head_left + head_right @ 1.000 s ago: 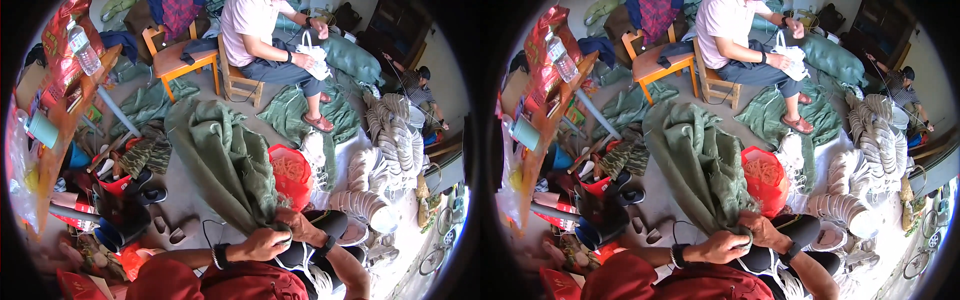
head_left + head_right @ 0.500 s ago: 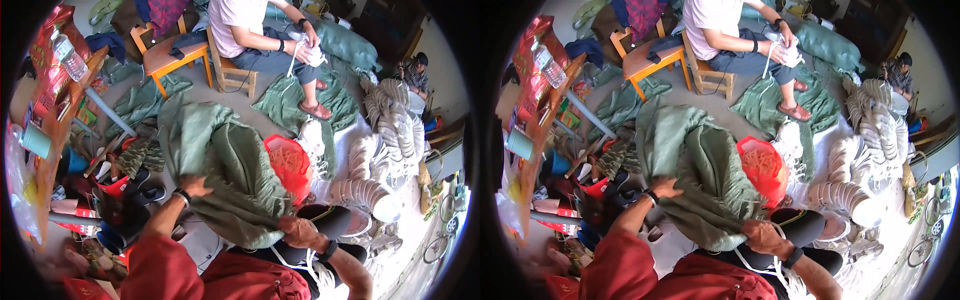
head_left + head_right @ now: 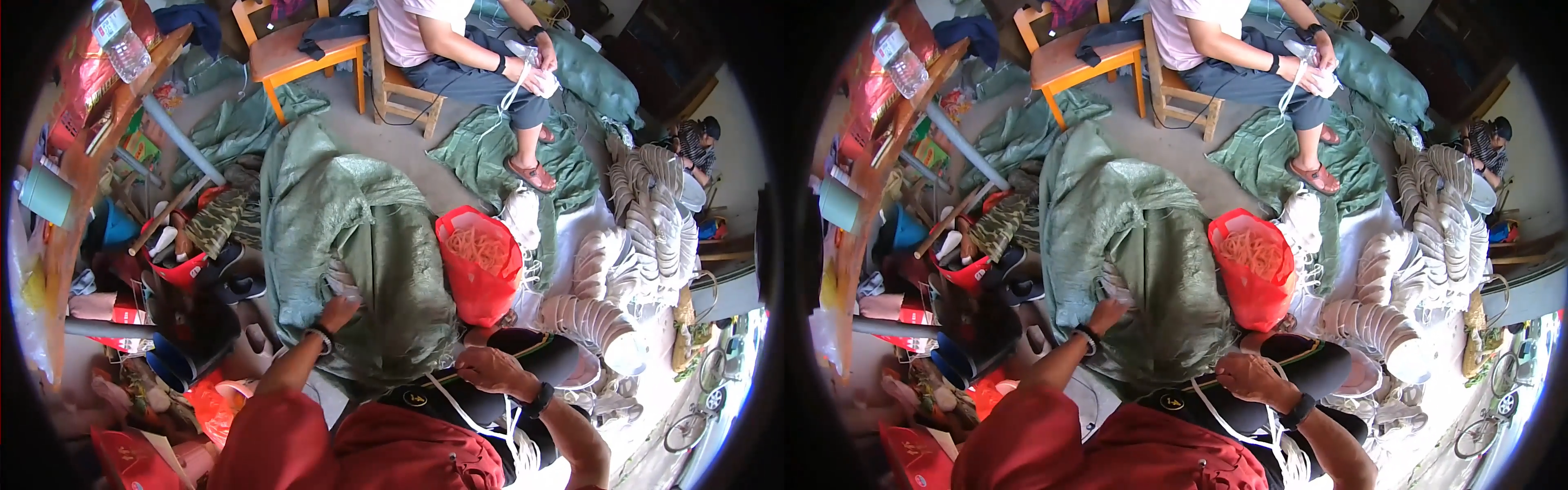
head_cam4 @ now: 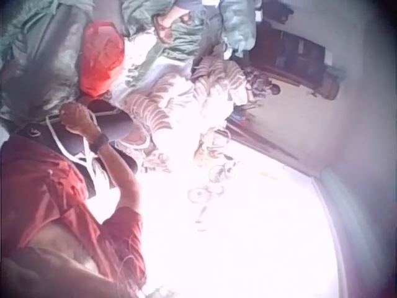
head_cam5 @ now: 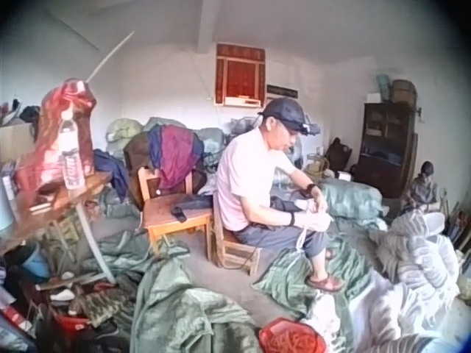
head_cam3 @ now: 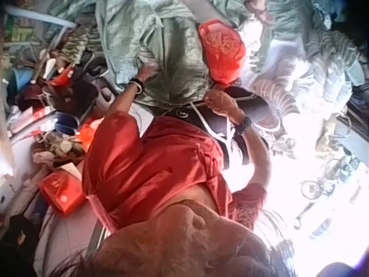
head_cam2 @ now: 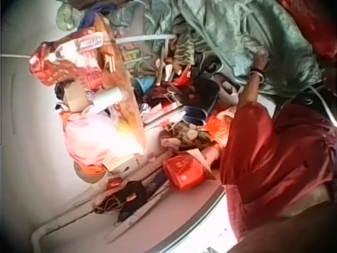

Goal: Manually assembling shoe components and lacing footwear.

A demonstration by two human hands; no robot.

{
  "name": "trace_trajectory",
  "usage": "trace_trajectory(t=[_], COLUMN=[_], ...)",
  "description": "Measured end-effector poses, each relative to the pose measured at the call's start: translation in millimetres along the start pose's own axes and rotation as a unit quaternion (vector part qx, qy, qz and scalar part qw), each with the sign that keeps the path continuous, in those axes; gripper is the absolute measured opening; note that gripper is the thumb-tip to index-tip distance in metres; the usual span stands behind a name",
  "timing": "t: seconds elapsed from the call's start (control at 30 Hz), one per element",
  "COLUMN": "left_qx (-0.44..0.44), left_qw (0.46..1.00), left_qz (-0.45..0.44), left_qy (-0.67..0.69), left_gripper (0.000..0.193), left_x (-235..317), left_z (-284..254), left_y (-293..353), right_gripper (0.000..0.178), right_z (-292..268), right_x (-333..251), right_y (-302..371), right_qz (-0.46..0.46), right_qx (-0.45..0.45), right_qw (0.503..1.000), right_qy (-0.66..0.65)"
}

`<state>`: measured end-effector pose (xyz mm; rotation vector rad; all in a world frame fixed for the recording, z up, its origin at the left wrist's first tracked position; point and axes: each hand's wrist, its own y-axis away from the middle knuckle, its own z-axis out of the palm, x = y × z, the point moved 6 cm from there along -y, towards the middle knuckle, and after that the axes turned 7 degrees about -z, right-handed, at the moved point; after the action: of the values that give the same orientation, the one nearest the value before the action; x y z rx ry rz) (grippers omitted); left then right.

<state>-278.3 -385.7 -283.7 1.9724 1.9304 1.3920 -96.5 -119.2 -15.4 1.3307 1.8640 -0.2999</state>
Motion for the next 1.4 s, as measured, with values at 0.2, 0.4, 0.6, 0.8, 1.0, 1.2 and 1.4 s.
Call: trace_trajectory(t=[0.2,0.4,0.6,0.8,1.0,1.2,1.4], left_qx=[0.003,0.118,0.033,0.003,0.012,0.005,0.106], left_qw=[0.893,0.883,0.985,0.972,0.962,0.915,0.982], left_qz=[-0.206,-0.203,0.095,0.21,0.258,0.279,0.152], left_qy=[0.401,0.405,0.14,0.109,0.086,0.29,0.048], left_gripper=[0.089,0.064,0.034,0.02,0.012,0.021,0.022], left_x=[7,50,164,287,271,226,105], left_z=[99,107,73,17,32,25,69], left_y=[-47,-27,19,110,121,82,-23], right_gripper=[0.015,0.014,0.02,0.045,0.037,0.034,0.033], right_z=[-5,-16,-34,-29,-35,-20,-25], right_x=[13,30,57,106,99,138,135], right_y=[-8,-10,-39,-85,-99,-89,-70], right_qz=[0.039,0.036,0.093,0.142,0.276,0.217,0.218], right_qx=[0.033,0.081,0.155,0.208,0.137,0.221,0.234], right_qw=[0.996,0.991,0.973,0.939,0.871,0.911,0.894], right_qy=[-0.068,-0.104,-0.144,-0.235,-0.383,-0.271,-0.316])
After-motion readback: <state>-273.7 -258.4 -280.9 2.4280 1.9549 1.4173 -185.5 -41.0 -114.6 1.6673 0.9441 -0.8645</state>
